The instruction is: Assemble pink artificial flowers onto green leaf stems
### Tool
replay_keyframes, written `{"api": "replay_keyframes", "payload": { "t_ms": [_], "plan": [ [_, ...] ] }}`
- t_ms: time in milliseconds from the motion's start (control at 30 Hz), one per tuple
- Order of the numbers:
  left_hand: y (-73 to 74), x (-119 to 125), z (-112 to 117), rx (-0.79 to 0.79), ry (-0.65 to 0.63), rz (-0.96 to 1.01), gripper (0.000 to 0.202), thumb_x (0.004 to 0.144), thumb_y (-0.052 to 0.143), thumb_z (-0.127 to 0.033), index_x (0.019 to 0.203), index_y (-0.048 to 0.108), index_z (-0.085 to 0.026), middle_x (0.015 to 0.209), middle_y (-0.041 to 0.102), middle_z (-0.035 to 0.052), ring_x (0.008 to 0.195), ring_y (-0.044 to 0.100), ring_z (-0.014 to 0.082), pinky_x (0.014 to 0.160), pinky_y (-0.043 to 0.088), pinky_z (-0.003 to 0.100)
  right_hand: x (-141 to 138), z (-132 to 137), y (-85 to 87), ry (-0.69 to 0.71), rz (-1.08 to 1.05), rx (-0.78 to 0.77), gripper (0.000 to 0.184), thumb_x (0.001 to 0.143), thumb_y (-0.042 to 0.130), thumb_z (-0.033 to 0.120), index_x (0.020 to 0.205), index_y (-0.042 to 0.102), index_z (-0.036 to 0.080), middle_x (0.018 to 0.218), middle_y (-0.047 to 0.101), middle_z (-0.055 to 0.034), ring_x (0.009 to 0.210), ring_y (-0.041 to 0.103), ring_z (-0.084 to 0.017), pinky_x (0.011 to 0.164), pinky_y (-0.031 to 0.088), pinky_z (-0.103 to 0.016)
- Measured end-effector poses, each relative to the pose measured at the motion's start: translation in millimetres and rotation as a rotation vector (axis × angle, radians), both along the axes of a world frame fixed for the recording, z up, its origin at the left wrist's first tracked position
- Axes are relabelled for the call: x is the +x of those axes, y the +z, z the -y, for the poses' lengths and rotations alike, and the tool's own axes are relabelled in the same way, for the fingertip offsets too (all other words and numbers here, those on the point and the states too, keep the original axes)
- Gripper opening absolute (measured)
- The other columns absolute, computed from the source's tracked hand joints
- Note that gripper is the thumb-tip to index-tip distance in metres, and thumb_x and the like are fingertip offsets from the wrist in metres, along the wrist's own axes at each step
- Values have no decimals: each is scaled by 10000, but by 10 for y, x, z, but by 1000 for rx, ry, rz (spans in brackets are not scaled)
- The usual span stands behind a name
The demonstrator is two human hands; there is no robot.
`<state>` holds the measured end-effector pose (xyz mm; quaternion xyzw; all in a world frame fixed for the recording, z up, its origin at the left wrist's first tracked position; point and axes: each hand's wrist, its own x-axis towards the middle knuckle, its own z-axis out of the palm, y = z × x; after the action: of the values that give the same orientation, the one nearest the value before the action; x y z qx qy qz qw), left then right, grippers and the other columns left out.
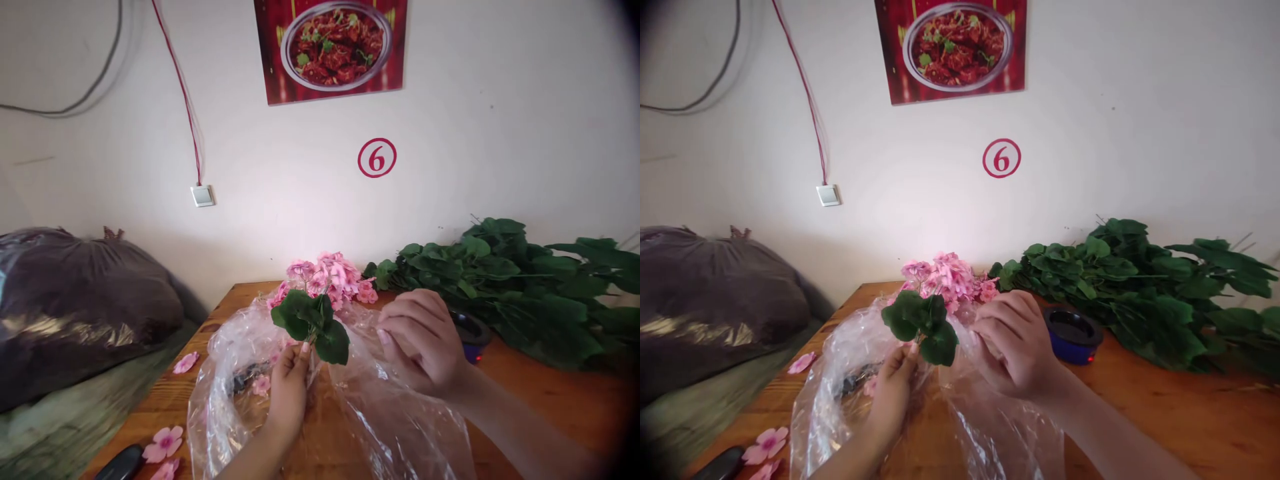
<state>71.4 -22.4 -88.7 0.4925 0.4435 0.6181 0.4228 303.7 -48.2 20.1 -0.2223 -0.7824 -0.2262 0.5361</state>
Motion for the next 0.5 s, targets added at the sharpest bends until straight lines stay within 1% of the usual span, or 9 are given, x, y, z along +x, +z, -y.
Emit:
{"api": "replay_keyframes", "payload": {
  "t_ms": [67,167,267,367,400,433,467,500],
  "plan": [
    [0,4,-6,-6,4,46,375,805,666,-527,779,630,-155,665,592,-5,593,498,123,577,400,226,-33,-17,-45,36,54,25,199,736,617,70,879,589,205,815,667,-44,761,562,-211,756,424,-412],
    [10,-1,-19,-10,2,89,399,775,690,-540,722,606,-153,583,518,-36,526,425,96,520,343,207,-116,-1,-98,111,139,-51,196,767,590,55,908,585,191,800,670,-44,724,558,-183,709,418,-363],
    [-9,-18,-49,15,-11,128,395,775,681,-540,758,624,-150,630,564,-14,560,462,108,551,368,217,-201,98,-118,148,189,-119,157,802,568,58,887,579,190,742,650,-29,665,552,-157,658,400,-323],
    [-72,-36,-88,66,-25,171,367,748,705,-511,764,634,-152,669,601,10,613,514,141,592,401,240,-222,232,-92,95,226,-165,112,831,559,103,854,610,199,701,627,-26,657,556,-166,662,398,-326],
    [-90,-37,-98,88,-34,168,366,739,714,-507,750,637,-149,679,614,21,633,531,154,613,418,252,-211,262,-81,75,218,-214,103,844,559,129,855,626,207,693,622,-23,655,558,-168,654,399,-319],
    [-103,-36,-104,101,-36,175,367,748,707,-510,767,648,-148,703,631,33,660,548,167,637,434,263,-197,277,-75,40,184,-302,98,863,560,163,877,644,212,688,615,-19,642,553,-165,634,397,-306],
    [-109,-33,-106,92,-33,175,376,753,702,-521,774,654,-148,688,631,35,658,554,173,639,439,270,-182,273,-79,8,88,-418,99,883,563,214,914,657,214,685,611,-17,619,546,-159,596,393,-288],
    [-106,-29,-102,91,-26,174,393,753,695,-540,760,654,-150,652,619,31,638,552,176,630,441,275,-174,252,-96,-14,-68,-570,128,910,547,277,912,657,212,677,600,-16,596,537,-155,559,387,-273]
  ]
}}
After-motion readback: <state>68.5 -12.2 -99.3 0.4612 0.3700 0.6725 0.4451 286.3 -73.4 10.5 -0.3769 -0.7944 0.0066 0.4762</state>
